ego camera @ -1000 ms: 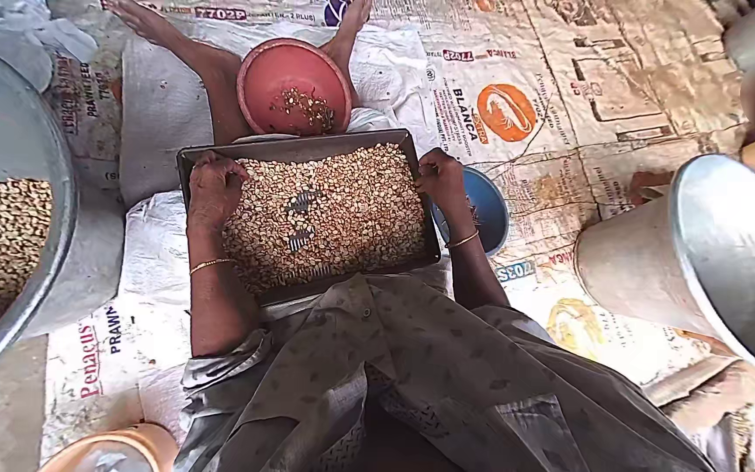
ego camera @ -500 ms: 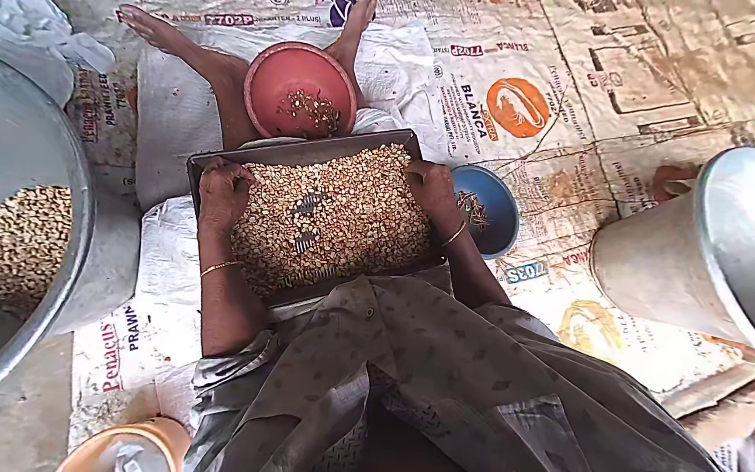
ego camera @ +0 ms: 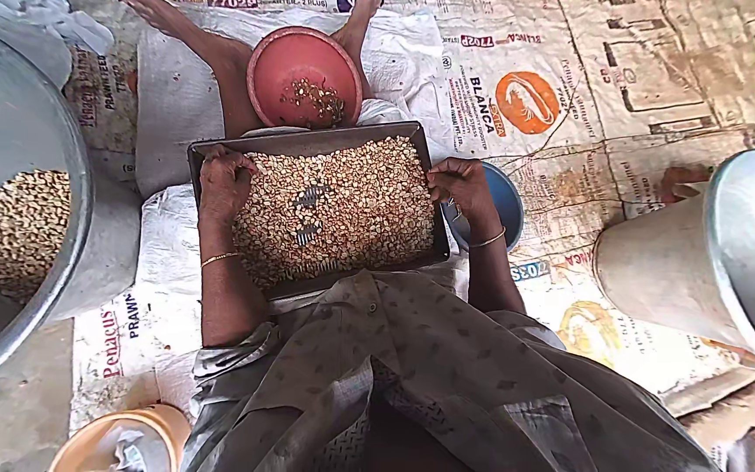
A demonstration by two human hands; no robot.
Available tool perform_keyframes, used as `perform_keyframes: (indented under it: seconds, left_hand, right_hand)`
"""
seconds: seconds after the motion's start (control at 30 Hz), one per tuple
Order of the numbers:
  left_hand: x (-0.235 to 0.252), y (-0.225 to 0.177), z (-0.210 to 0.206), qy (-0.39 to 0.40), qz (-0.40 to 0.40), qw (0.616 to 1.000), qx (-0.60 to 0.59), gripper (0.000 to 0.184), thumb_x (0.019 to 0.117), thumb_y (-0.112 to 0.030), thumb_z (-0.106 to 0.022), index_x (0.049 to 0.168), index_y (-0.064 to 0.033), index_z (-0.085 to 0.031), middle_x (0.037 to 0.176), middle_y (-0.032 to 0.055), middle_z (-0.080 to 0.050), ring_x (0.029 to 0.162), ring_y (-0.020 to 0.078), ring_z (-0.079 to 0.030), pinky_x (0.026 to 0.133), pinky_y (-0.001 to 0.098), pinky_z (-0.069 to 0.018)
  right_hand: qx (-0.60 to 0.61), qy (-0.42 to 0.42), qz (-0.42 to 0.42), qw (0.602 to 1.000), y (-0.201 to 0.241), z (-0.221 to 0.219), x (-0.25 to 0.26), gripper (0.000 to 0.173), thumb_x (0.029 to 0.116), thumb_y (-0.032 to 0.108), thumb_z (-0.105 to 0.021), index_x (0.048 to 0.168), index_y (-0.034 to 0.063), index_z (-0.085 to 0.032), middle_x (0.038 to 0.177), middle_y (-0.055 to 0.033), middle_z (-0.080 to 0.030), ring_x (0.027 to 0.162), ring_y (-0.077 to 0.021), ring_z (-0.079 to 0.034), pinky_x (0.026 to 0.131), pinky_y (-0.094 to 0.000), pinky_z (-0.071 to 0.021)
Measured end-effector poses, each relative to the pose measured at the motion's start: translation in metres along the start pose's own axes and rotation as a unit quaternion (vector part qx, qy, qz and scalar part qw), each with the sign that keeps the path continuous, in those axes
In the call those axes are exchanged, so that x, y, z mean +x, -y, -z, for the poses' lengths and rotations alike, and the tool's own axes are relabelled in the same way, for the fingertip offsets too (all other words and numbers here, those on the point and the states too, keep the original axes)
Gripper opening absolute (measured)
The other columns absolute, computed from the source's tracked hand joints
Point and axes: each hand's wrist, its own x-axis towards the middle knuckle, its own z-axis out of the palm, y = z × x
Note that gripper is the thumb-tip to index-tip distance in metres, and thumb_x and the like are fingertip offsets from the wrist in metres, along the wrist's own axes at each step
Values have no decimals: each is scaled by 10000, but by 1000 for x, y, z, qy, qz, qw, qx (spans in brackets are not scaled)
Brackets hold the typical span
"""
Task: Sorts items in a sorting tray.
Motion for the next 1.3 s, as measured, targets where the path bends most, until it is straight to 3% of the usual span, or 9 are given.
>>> perform_keyframes:
  seconds: [0.07, 0.2, 0.23, 0.33, 0.47, 0.63, 0.87, 1.1, 1.3]
  left_hand:
    - [0, 0, 0, 0, 0, 1000, 4, 221, 992, -27, -536, 1086, 74, -709, 1173, 340, -604, 1163, 493, -567, 1043, 629, -405]
    - [-1, -1, 0, 0, -5, 1000, 3, 227, 993, -33, -533, 1081, 82, -707, 1181, 351, -603, 1173, 504, -563, 1051, 633, -396]
    - [0, -1, 0, 0, -5, 1000, 3, 226, 992, -34, -535, 1080, 82, -707, 1186, 351, -603, 1180, 506, -561, 1055, 637, -393]
    - [1, 0, 0, 1, 0, 1000, 2, 219, 987, -25, -537, 1083, 77, -706, 1194, 347, -598, 1189, 504, -556, 1054, 640, -394]
    - [0, 0, 0, 0, -8, 1000, 3, 219, 982, -18, -535, 1077, 78, -707, 1180, 345, -608, 1178, 504, -564, 1044, 639, -401]
    - [-1, 0, 0, -3, -2, 1000, -14, 211, 978, -8, -534, 1062, 78, -708, 1161, 320, -612, 1167, 476, -562, 1047, 609, -401]
    - [2, -1, 0, 2, -6, 1000, -14, 207, 974, -4, -546, 1071, 77, -710, 1174, 331, -613, 1185, 488, -558, 1057, 622, -393]
    - [0, -1, 1, 2, -4, 1000, -14, 218, 966, 4, -536, 1073, 78, -711, 1175, 342, -607, 1188, 500, -554, 1050, 633, -394]
    - [1, 0, 1, 4, -1, 1000, -20, 201, 966, 5, -548, 1061, 78, -710, 1180, 329, -608, 1205, 496, -546, 1063, 620, -391]
  right_hand:
    - [152, -105, 27, 982, -9, 5, 1, 93, 993, 36, -598, 958, 22, -683, 775, -17, -724, 555, -71, -649, 503, -217, -554]
    - [533, -251, -21, 808, -15, 19, 11, 335, 1130, 258, -341, 1010, 87, -603, 843, -20, -715, 680, -66, -679, 598, -185, -551]
    - [539, -250, -33, 804, -14, 18, 10, 360, 1134, 292, -324, 1032, 81, -598, 860, -28, -723, 712, -76, -697, 621, -194, -563]
    - [389, -158, -17, 907, -4, -7, 2, 275, 1100, 121, -400, 995, 49, -643, 863, -56, -748, 689, -115, -715, 596, -235, -589]
    - [82, 12, 73, 994, 8, -43, 14, 196, 1019, 7, -482, 1116, -33, -647, 1045, -99, -724, 876, -162, -733, 771, -333, -631]
    - [-385, 32, 105, 916, 11, -83, 29, 265, 985, 50, -573, 1190, 53, -740, 1205, -203, -691, 1149, -369, -656, 999, -519, -514]
    - [-419, 22, 72, 905, 11, -88, 28, 191, 976, 88, -600, 1115, 21, -712, 1209, -221, -649, 1094, -396, -661, 891, -550, -543]
    - [-289, -3, 161, 944, 6, -76, 11, 193, 983, 89, -626, 1081, 4, -770, 1078, -172, -756, 969, -302, -732, 907, -473, -561]
    - [-261, 199, 150, 932, 24, -78, -9, 193, 980, 16, -575, 1049, -20, -752, 940, -168, -738, 814, -254, -709, 804, -440, -577]
